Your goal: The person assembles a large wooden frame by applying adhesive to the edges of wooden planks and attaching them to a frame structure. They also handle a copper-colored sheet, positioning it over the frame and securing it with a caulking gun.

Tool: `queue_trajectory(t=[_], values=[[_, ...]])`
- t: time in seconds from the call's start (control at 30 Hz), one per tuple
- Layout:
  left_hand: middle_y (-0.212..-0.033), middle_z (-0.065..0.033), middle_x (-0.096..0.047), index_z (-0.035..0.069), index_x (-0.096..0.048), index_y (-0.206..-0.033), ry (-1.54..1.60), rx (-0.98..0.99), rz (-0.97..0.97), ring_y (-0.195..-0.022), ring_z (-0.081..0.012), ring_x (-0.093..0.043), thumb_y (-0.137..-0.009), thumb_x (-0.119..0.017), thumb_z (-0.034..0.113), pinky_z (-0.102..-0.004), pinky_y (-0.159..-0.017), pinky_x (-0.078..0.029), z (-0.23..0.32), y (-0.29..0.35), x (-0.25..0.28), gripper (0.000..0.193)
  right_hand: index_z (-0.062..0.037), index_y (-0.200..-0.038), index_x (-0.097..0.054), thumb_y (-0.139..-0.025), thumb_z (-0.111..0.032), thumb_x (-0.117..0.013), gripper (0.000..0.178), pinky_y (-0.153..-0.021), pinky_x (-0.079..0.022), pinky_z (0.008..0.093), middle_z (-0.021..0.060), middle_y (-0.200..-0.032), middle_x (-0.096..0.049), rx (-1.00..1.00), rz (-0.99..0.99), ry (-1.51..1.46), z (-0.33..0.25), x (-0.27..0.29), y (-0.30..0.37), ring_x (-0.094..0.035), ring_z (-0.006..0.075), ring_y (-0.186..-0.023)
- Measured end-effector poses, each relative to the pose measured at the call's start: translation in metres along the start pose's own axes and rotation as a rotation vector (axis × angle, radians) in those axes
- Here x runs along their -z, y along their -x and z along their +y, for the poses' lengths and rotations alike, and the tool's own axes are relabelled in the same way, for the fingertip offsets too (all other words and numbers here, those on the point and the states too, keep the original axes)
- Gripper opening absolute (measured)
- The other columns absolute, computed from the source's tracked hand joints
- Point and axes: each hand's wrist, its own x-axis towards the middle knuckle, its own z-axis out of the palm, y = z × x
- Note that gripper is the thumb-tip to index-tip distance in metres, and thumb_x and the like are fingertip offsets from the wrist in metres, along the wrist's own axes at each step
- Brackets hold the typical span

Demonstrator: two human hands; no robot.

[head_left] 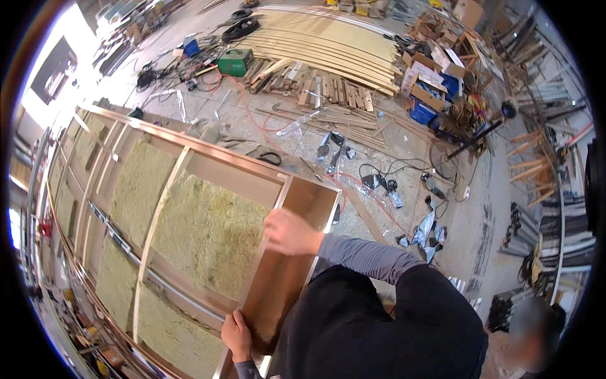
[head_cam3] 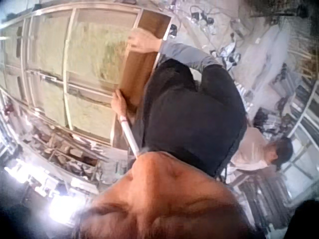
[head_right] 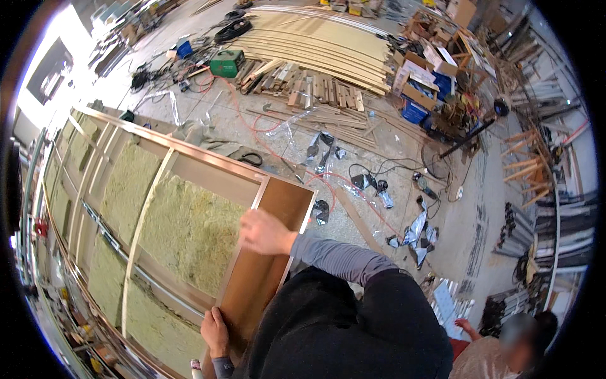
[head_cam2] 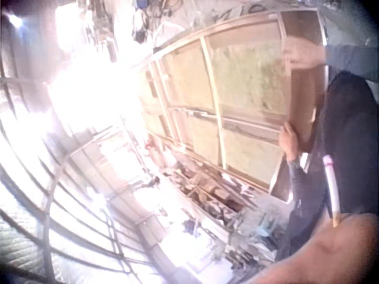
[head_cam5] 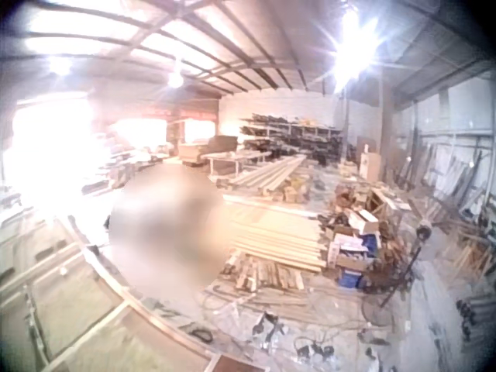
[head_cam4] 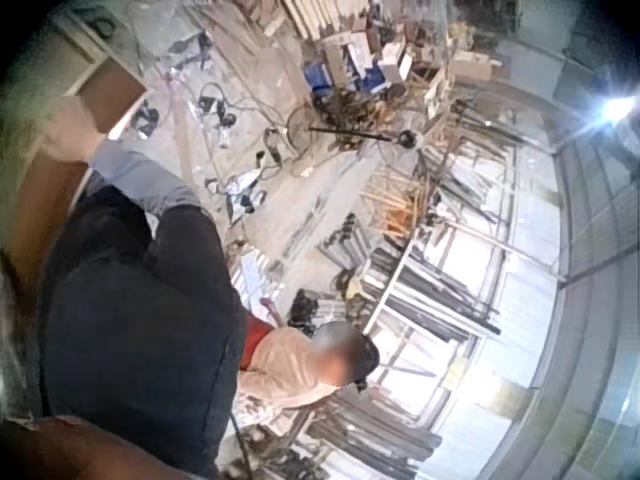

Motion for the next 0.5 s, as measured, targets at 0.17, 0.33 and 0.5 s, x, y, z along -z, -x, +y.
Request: queue_trajectory(t=[0.17, 0.33, 0.5], values=[[-0.079, -0.0264, -0.066, 0.001, -0.062, -0.085, -0.073, 0.024, 0.044, -0.077, -0.0486, -0.064, -0.110, -0.049, 0.046, -0.0584, -0.068, -0.047, 0.000, 0.000, -0.003, 0.053, -0.0075, -0.082, -0.064, -0.093, -0.036, -0.072, 0.031, -0.090, -0.048, 0.0469, 0.0110, -0.096, -0.059, -0.130, 0.017, 0.032, 0.043, 0.006, -0.021, -0.059, 0.0316, -0.098], [-0.078, -0.0257, -0.066, 0.003, -0.062, -0.082, -0.074, 0.041, 0.066, -0.076, -0.0476, -0.065, -0.110, -0.045, 0.050, -0.0573, -0.067, -0.047, 0.000, -0.006, 0.005, 0.057, -0.0089, -0.081, -0.066, -0.094, -0.037, -0.071, 0.032, -0.086, -0.046, 0.0444, 0.0087, -0.092, -0.060, -0.106, -0.066, 0.098, 0.051, -0.005, -0.030, -0.059, 0.0306, -0.095], [-0.072, -0.0237, -0.064, 0.004, -0.060, -0.079, -0.077, 0.019, 0.120, -0.072, -0.0466, -0.064, -0.109, -0.049, 0.049, -0.0572, -0.064, -0.046, 0.007, -0.003, 0.001, 0.055, -0.0100, -0.079, -0.065, -0.098, -0.036, -0.069, 0.032, -0.085, -0.045, 0.0440, 0.0070, -0.089, -0.059, -0.115, -0.057, 0.104, 0.051, 0.002, -0.035, -0.058, 0.0298, -0.093]])
